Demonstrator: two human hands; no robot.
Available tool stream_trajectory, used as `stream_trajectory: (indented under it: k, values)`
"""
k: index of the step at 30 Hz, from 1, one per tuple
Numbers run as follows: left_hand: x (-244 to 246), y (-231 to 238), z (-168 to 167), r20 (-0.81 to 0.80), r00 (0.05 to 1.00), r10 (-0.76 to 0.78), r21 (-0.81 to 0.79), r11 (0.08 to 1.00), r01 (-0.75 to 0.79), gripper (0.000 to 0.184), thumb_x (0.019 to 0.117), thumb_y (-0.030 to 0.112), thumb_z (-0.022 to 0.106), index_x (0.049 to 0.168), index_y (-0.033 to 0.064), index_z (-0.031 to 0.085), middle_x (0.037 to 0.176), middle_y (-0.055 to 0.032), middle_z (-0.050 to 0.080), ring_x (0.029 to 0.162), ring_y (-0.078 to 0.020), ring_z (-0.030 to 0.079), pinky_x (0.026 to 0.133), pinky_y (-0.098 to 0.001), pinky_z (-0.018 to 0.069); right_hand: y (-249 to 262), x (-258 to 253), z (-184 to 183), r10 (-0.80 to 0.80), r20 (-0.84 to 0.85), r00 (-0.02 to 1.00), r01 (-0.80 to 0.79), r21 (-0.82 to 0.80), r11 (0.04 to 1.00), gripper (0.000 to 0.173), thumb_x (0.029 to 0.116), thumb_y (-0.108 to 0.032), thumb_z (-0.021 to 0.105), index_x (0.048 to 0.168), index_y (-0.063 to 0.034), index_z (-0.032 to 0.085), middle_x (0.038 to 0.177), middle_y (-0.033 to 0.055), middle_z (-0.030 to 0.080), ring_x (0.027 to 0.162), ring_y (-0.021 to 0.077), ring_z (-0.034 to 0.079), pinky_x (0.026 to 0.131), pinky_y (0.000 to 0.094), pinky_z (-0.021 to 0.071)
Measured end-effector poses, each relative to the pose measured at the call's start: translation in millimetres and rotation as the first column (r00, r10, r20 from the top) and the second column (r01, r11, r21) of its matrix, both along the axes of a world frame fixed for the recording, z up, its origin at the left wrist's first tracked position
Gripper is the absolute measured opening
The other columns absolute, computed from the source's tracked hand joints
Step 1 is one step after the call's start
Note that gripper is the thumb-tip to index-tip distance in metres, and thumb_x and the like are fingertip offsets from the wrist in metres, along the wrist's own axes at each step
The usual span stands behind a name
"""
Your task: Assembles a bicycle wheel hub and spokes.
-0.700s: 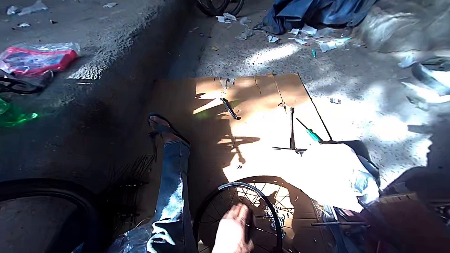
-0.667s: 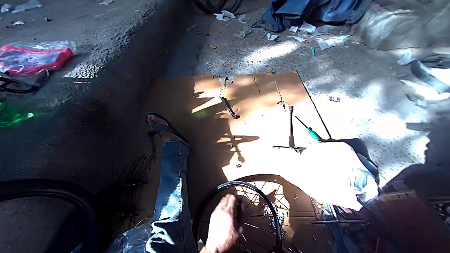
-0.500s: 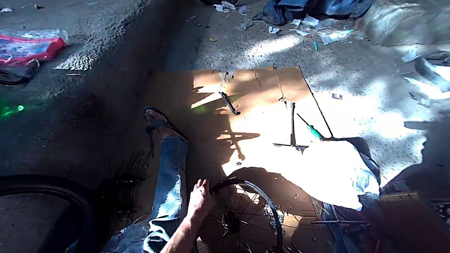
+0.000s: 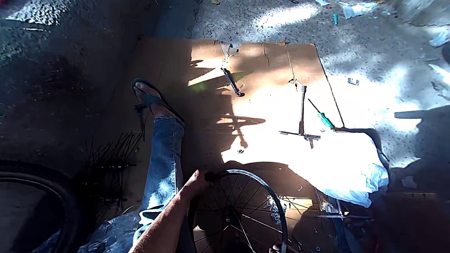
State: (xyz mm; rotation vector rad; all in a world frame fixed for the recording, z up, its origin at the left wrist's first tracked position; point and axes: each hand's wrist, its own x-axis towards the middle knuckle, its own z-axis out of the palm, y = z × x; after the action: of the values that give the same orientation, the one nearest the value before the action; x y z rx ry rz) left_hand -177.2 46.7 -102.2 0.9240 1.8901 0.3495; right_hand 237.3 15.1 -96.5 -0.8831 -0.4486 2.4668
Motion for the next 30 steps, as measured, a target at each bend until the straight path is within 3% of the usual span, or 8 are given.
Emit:
stream_trajectory:
  k: [6, 9, 16, 24, 30]
  values:
    - [-1, 5, 2, 0.029, 0.994, 0.102, -0.073, 0.992, -0.099, 0.030, 0.0886, 0.008, 0.076, 0.118, 0.0084, 0.072, 0.109, -0.0133, 0.072, 0.100, -0.0248, 0.069, 0.092, -0.0475, 0.0547, -3, -3, 1, -0.027, 0.025, 0.999, 0.027, -0.006, 1.000, 0.024, 0.0981, -0.008, 0.054, 0.110, -0.0093, 0.075, 0.108, 0.0125, 0.075, 0.100, 0.0220, 0.071, 0.093, 0.0383, 0.0568]
    - [0, 5, 3, 0.039, 0.985, 0.170, -0.075, 0.983, -0.167, 0.029, 0.0863, 0.005, 0.078, 0.114, 0.0099, 0.074, 0.107, -0.0131, 0.073, 0.097, -0.0254, 0.069, 0.088, -0.0489, 0.0558, -2, -1, -6, -0.030, -0.042, 0.999, 0.030, -0.006, 1.000, 0.021, 0.0977, -0.011, 0.060, 0.112, -0.0080, 0.075, 0.108, 0.0141, 0.074, 0.100, 0.0232, 0.071, 0.093, 0.0395, 0.0570]
    - [2, 7, 3, 0.030, 0.999, 0.030, -0.040, 0.999, -0.029, 0.025, 0.0908, 0.003, 0.071, 0.115, 0.0069, 0.070, 0.109, -0.0149, 0.070, 0.099, -0.0267, 0.067, 0.090, -0.0499, 0.0543, -6, -3, -5, -0.052, -0.063, 0.997, 0.050, -0.035, 0.998, 0.019, 0.0947, -0.009, 0.064, 0.110, -0.0064, 0.076, 0.107, 0.0148, 0.075, 0.099, 0.0229, 0.072, 0.093, 0.0380, 0.0576]
    - [9, 11, 7, -0.117, 0.992, -0.051, -0.064, 0.997, 0.043, 0.024, 0.0907, 0.008, 0.071, 0.114, 0.0071, 0.070, 0.109, -0.0180, 0.070, 0.104, -0.0331, 0.067, 0.092, -0.0572, 0.0526, -3, 2, -16, -0.063, -0.105, 0.992, 0.065, 0.013, 0.998, 0.024, 0.0948, -0.010, 0.065, 0.117, -0.0063, 0.074, 0.112, 0.0155, 0.073, 0.102, 0.0235, 0.071, 0.094, 0.0395, 0.0565]
    - [22, 20, 23, -0.230, 0.962, -0.148, -0.183, 0.977, 0.106, 0.040, 0.0913, 0.020, 0.069, 0.129, 0.0063, 0.064, 0.129, -0.0204, 0.064, 0.121, -0.0377, 0.061, 0.100, -0.0606, 0.0489, -4, 6, -15, -0.051, 0.046, 0.998, 0.048, 0.064, 0.997, 0.026, 0.0956, -0.004, 0.059, 0.119, -0.0045, 0.070, 0.111, 0.0141, 0.073, 0.097, 0.0222, 0.071, 0.090, 0.0383, 0.0584]
